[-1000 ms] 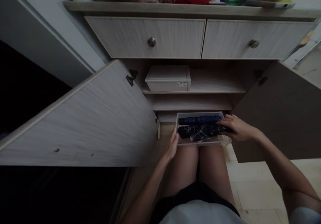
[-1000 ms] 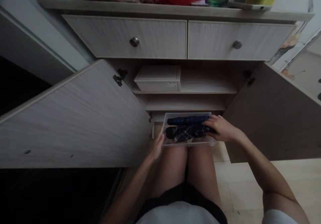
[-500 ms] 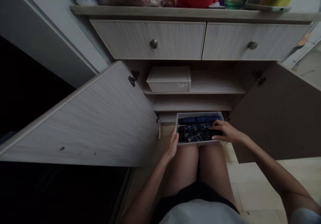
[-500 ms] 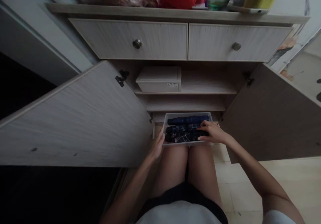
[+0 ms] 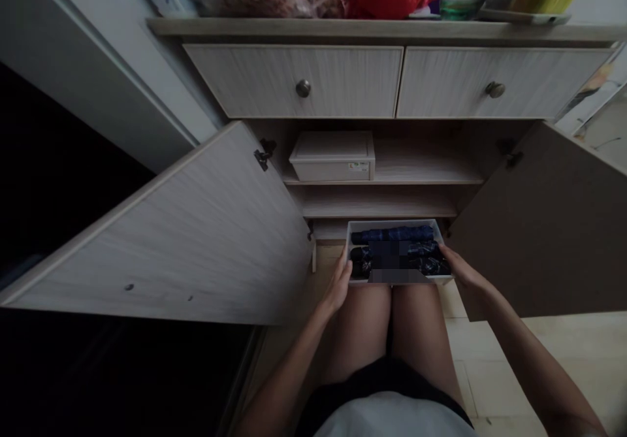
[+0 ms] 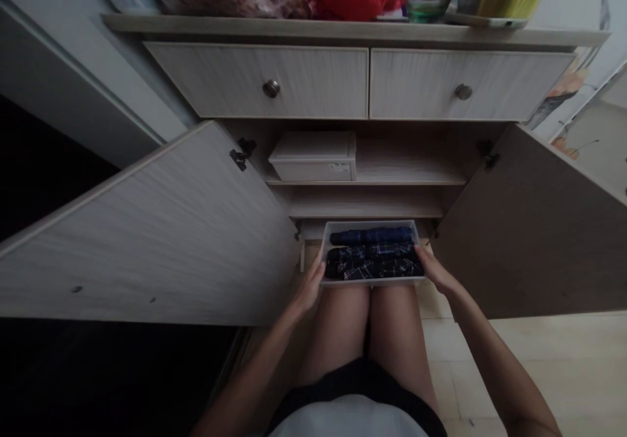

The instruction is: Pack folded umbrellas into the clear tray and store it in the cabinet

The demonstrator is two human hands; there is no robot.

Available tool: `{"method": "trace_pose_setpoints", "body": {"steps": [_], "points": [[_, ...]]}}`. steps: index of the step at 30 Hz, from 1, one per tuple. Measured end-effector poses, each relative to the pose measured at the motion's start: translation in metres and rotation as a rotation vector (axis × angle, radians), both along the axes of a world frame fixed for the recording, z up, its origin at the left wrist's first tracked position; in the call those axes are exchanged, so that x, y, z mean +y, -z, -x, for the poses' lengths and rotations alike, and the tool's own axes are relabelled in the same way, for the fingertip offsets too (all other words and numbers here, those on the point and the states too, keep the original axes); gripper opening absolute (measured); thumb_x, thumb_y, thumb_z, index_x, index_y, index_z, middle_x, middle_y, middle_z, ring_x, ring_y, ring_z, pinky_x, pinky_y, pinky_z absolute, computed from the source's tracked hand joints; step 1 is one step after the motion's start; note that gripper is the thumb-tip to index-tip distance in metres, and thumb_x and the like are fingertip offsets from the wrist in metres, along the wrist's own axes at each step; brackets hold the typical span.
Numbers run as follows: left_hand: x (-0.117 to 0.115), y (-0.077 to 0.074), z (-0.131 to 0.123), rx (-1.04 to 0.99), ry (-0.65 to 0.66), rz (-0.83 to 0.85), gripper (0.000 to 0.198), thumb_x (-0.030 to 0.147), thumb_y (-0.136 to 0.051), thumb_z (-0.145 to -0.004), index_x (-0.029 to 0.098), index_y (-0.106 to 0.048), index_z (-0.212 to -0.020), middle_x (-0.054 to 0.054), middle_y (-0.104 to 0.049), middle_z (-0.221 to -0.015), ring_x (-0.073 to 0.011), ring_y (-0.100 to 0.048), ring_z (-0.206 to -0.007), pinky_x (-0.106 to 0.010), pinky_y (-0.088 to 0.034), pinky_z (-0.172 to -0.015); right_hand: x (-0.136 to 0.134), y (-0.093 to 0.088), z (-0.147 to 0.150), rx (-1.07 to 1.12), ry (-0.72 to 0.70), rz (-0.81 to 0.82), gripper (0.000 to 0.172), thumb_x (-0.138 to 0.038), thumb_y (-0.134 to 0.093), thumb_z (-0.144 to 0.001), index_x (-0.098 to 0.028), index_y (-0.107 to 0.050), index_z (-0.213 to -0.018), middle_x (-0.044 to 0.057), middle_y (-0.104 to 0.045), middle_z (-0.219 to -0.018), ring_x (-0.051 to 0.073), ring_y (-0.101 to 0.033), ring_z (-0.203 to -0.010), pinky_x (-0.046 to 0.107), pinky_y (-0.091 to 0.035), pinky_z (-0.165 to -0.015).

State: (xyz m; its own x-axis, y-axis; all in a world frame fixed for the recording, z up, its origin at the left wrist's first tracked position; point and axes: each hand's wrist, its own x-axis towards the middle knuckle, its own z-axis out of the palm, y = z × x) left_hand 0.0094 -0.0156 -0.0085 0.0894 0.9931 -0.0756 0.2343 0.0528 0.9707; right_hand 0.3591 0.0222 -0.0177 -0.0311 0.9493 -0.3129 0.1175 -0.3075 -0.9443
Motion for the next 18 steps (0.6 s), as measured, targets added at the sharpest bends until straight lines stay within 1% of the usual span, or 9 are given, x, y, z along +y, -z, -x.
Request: {"method": "trace_pose_setpoints", "body": {"steps": [2, 4, 6, 7, 8, 9, 12, 15, 18], "points": [[0.002, -0.001, 0.006, 0.025, 0.016, 0.002, 0.088, 0.075, -0.036, -0.091, 0.018, -0.035, -0.158, -0.009, -0.020, -0.169, -0.0256, -0.011, -0.158, -0.043, -0.011, -0.129, -0.002, 0.005, 0.001, -0.004, 0.046, -0.027, 0.075, -0.090, -0.062, -0.067, -0.026, -0.077, -0.104, 0.007, -0.074, -0.120, 0.034, -0.058, -0.131, 0.050, -0.035, -0.120], [0.014, -0.008, 0.019, 0.058, 0.060, 0.026, 0.080, 0.074, -0.043, -0.089, 0.020, -0.051, -0.148, -0.011, -0.037, -0.163, -0.0282, -0.024, -0.155, -0.045, -0.018, -0.128, -0.003, 0.009, -0.001, -0.002, 0.053, -0.044, 0.073, -0.089, -0.061, -0.070, -0.027, -0.077, -0.106, 0.006, -0.074, -0.120, 0.035, -0.055, -0.133, 0.051, -0.035, -0.120], [0.041, -0.025, 0.039, 0.098, 0.054, 0.047, 0.063, 0.068, -0.053, -0.087, 0.022, -0.068, -0.127, -0.014, -0.061, -0.144, -0.0326, -0.044, -0.145, -0.047, -0.030, -0.124, -0.004, 0.010, -0.004, 0.002, 0.038, -0.052, 0.072, -0.088, -0.057, -0.075, -0.027, -0.077, -0.109, 0.006, -0.074, -0.120, 0.035, -0.055, -0.134, 0.053, -0.038, -0.118], [0.060, -0.037, 0.050, 0.119, -0.018, 0.027, 0.054, 0.063, -0.056, -0.087, 0.021, -0.073, -0.116, -0.016, -0.069, -0.131, -0.0346, -0.053, -0.138, -0.048, -0.035, -0.120, -0.005, 0.010, -0.004, 0.000, 0.027, -0.058, 0.072, -0.087, -0.056, -0.076, -0.027, -0.076, -0.111, 0.006, -0.074, -0.120, 0.034, -0.056, -0.133, 0.053, -0.039, -0.117], [0.082, -0.051, 0.061, 0.154, -0.149, -0.046, 0.046, 0.057, -0.061, -0.087, 0.020, -0.073, -0.111, -0.016, -0.071, -0.126, -0.0352, -0.057, -0.133, -0.048, -0.039, -0.118, -0.006, 0.010, -0.004, -0.007, 0.020, -0.065, 0.072, -0.087, -0.055, -0.077, -0.028, -0.076, -0.112, 0.005, -0.074, -0.120, 0.034, -0.056, -0.133, 0.053, -0.040, -0.117], [0.106, -0.066, 0.071, 0.192, -0.288, -0.127, 0.043, 0.051, -0.064, -0.087, 0.019, -0.070, -0.115, -0.016, -0.070, -0.125, -0.0346, -0.058, -0.131, -0.047, -0.040, -0.116, -0.007, 0.008, -0.004, -0.016, 0.017, -0.072, 0.073, -0.088, -0.055, -0.077, -0.028, -0.076, -0.114, 0.005, -0.074, -0.121, 0.035, -0.056, -0.133, 0.053, -0.040, -0.116], [0.180, -0.109, 0.093, 0.250, -0.625, -0.261, 0.051, 0.041, -0.062, -0.093, 0.012, -0.056, -0.134, -0.022, -0.060, -0.138, -0.0315, -0.055, -0.135, -0.043, -0.037, -0.118, -0.010, 0.003, 0.000, -0.047, 0.016, -0.082, 0.080, -0.091, -0.053, -0.074, -0.027, -0.076, -0.116, 0.005, -0.073, -0.122, 0.035, -0.056, -0.133, 0.052, -0.038, -0.119], [0.238, -0.135, 0.100, 0.300, -0.756, -0.245, 0.057, 0.040, -0.061, -0.095, 0.004, -0.049, -0.137, -0.029, -0.049, -0.148, -0.0340, -0.042, -0.145, -0.043, -0.030, -0.121, -0.014, -0.003, 0.003, -0.081, 0.013, -0.101, 0.085, -0.093, -0.049, -0.074, -0.026, -0.076, -0.117, 0.006, -0.073, -0.123, 0.035, -0.057, -0.131, 0.051, -0.036, -0.120], [0.270, -0.137, 0.100, 0.205, -0.722, -0.172, 0.056, 0.048, -0.056, -0.096, 0.002, -0.054, -0.129, -0.031, -0.057, -0.134, -0.0381, -0.053, -0.133, -0.049, -0.044, -0.109, -0.016, -0.005, 0.004, -0.097, 0.014, -0.116, 0.088, -0.095, -0.047, -0.073, -0.025, -0.076, -0.119, 0.007, -0.072, -0.126, 0.036, -0.056, -0.133, 0.051, -0.035, -0.120]]}}
